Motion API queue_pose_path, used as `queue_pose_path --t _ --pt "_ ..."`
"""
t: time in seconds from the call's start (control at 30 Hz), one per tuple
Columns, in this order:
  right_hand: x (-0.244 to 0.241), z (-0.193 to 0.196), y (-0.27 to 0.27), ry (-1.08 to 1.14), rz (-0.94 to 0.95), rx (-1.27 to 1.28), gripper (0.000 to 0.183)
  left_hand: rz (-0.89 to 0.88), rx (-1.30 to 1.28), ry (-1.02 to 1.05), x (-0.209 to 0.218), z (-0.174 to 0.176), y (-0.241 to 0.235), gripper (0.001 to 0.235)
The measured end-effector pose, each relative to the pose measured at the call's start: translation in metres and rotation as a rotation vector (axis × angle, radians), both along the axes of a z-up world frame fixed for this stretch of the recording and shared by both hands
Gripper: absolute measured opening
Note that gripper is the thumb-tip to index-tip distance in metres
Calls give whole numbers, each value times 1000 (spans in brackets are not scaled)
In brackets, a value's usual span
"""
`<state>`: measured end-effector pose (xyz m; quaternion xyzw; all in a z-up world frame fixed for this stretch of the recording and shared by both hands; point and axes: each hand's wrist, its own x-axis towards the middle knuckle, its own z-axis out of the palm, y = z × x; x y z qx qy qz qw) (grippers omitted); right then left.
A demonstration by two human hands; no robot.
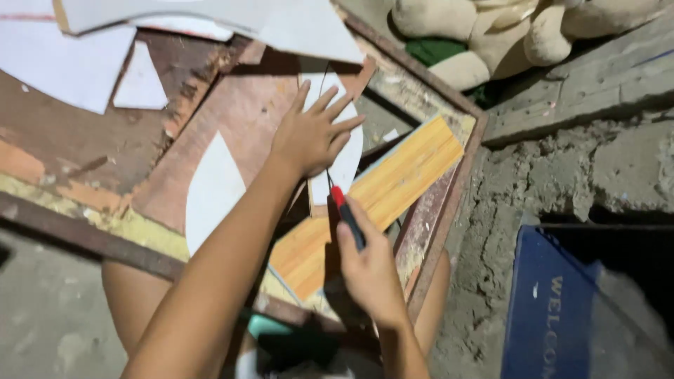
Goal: Cutting out leaf-shaped patterns from white foam sheets using a utility knife and scissors
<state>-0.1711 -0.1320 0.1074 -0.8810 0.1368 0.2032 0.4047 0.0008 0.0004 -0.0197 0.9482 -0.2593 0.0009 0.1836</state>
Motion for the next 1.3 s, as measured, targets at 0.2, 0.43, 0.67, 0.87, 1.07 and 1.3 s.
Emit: queue_pose_path --t 0.2,0.43,0.67,0.87,1.07,1.3 --pt "-12 20 -8 -6 59 165 68 16 123 39 9 -14 -1 55" --pt "-40 41 -19 160 -191 -103 57 3 71 37 -2 2 -5 57" --pt "9 -11 -35 -181 191 110 52 -2 32 -44 -2 -7 -3 52" --pt "44 -39 -25 -200 206 48 52 5 120 -49 1 -7 -4 54" --pt "-21 51 -62 -85 26 140 51 8 127 12 -1 0 -4 55" --pt "-60 47 -71 -77 -45 209 55 20 103 -30 -2 -3 -3 54"
